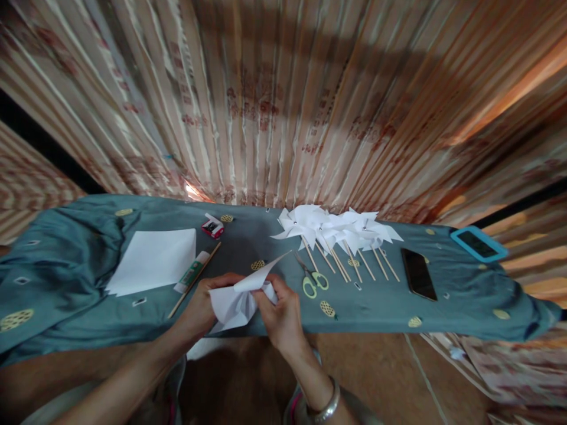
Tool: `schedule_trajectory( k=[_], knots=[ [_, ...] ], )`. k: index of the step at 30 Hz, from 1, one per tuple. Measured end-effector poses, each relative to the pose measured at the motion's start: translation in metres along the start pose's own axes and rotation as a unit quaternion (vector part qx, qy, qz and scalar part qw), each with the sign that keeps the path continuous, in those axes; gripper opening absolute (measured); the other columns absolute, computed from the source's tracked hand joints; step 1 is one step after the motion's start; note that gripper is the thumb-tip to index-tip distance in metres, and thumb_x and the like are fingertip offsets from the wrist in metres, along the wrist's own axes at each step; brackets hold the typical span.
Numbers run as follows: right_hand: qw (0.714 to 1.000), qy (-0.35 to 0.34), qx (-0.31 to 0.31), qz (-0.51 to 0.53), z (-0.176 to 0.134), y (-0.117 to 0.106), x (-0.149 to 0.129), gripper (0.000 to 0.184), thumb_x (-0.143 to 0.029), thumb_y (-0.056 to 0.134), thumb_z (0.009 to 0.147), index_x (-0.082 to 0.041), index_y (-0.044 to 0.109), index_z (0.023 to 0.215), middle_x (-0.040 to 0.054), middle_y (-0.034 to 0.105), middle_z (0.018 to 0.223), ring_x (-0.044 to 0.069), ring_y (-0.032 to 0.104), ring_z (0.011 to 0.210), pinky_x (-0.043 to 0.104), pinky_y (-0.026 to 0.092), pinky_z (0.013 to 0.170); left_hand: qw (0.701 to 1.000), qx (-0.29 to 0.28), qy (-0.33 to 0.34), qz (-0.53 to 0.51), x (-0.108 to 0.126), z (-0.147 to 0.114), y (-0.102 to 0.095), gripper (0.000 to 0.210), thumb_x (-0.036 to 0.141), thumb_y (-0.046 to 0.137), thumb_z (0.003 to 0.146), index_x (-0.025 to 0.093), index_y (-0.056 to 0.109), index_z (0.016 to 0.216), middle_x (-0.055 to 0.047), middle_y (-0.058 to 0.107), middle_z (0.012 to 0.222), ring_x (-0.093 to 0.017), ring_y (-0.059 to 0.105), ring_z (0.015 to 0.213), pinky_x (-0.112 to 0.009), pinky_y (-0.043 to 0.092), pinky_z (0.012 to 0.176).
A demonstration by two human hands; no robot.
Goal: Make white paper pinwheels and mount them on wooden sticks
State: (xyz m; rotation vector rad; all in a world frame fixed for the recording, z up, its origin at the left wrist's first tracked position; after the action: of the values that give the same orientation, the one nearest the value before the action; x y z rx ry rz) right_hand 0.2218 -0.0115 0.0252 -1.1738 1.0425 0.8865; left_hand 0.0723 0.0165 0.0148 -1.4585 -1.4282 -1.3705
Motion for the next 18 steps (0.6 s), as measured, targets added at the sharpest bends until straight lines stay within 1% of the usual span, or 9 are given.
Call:
schedule_trajectory(
  k=[4,6,8,11,14,18],
  knots=[
    [1.000,0.004,0.001,-0.006,0.001,0.001,0.002,0.024,-0.036,0.067,0.076,-0.018,0.068,0.093,0.0020,0.072,0.078,0.017,0.063,0.066,0.024,0.049,0.058,1.000,0.006,-0.009,0.002,-0.003,-0.002,-0.002,0.011,0.022,0.075,0.059,0.015,0.076,0.068,-0.001,0.068,0.066,-0.014,0.057,0.061,-0.023,0.042,0.058],
    [1.000,0.000,-0.003,-0.004,0.001,0.002,0.003,0.029,-0.034,0.068,0.077,-0.019,0.067,0.101,0.0032,0.074,0.086,0.019,0.067,0.073,0.025,0.052,0.064,1.000,0.008,-0.014,-0.006,-0.005,-0.002,-0.003,0.012,0.025,0.076,0.058,0.015,0.076,0.066,-0.001,0.068,0.062,-0.014,0.056,0.059,-0.022,0.041,0.056],
    [1.000,-0.003,-0.022,0.000,0.002,0.003,0.005,0.030,-0.034,0.066,0.078,-0.019,0.067,0.105,0.0040,0.075,0.091,0.020,0.068,0.079,0.026,0.052,0.068,1.000,0.004,-0.025,-0.014,-0.009,0.000,-0.003,0.017,0.028,0.079,0.057,0.015,0.076,0.066,-0.001,0.068,0.060,-0.014,0.055,0.057,-0.022,0.040,0.054],
    [0.998,-0.002,-0.059,0.006,0.003,0.007,0.011,0.027,-0.036,0.064,0.079,-0.019,0.070,0.100,0.0049,0.076,0.087,0.020,0.067,0.075,0.027,0.052,0.066,0.999,0.005,-0.036,-0.013,-0.016,0.003,-0.006,0.020,0.030,0.080,0.055,0.014,0.077,0.066,-0.002,0.069,0.061,-0.013,0.054,0.056,-0.023,0.040,0.053],
    [0.997,0.008,-0.072,0.023,0.005,0.010,0.018,0.027,-0.039,0.065,0.077,-0.018,0.072,0.092,0.0053,0.075,0.083,0.020,0.066,0.070,0.028,0.051,0.063,0.999,0.011,-0.048,-0.022,-0.025,0.005,-0.010,0.021,0.028,0.080,0.054,0.014,0.078,0.069,-0.003,0.071,0.065,-0.013,0.056,0.057,-0.023,0.041,0.055],
    [0.996,0.029,-0.084,0.031,0.004,0.014,0.025,0.028,-0.041,0.066,0.075,-0.017,0.073,0.088,0.0058,0.074,0.079,0.019,0.065,0.068,0.028,0.051,0.061,0.996,0.011,-0.075,-0.052,-0.036,0.005,-0.013,0.025,0.030,0.082,0.053,0.014,0.078,0.073,-0.003,0.071,0.064,-0.013,0.056,0.056,-0.023,0.041,0.055]
  ],
)
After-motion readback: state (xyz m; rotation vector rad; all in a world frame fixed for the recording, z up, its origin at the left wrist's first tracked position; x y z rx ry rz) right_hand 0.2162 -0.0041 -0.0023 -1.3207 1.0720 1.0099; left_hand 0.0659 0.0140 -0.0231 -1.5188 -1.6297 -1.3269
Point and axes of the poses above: each hand's wrist, its own z-axis towards the middle knuckle, its own y-axis out of the palm, x = y × z, the point moved 5 cm from there along z, towards the middle knuckle
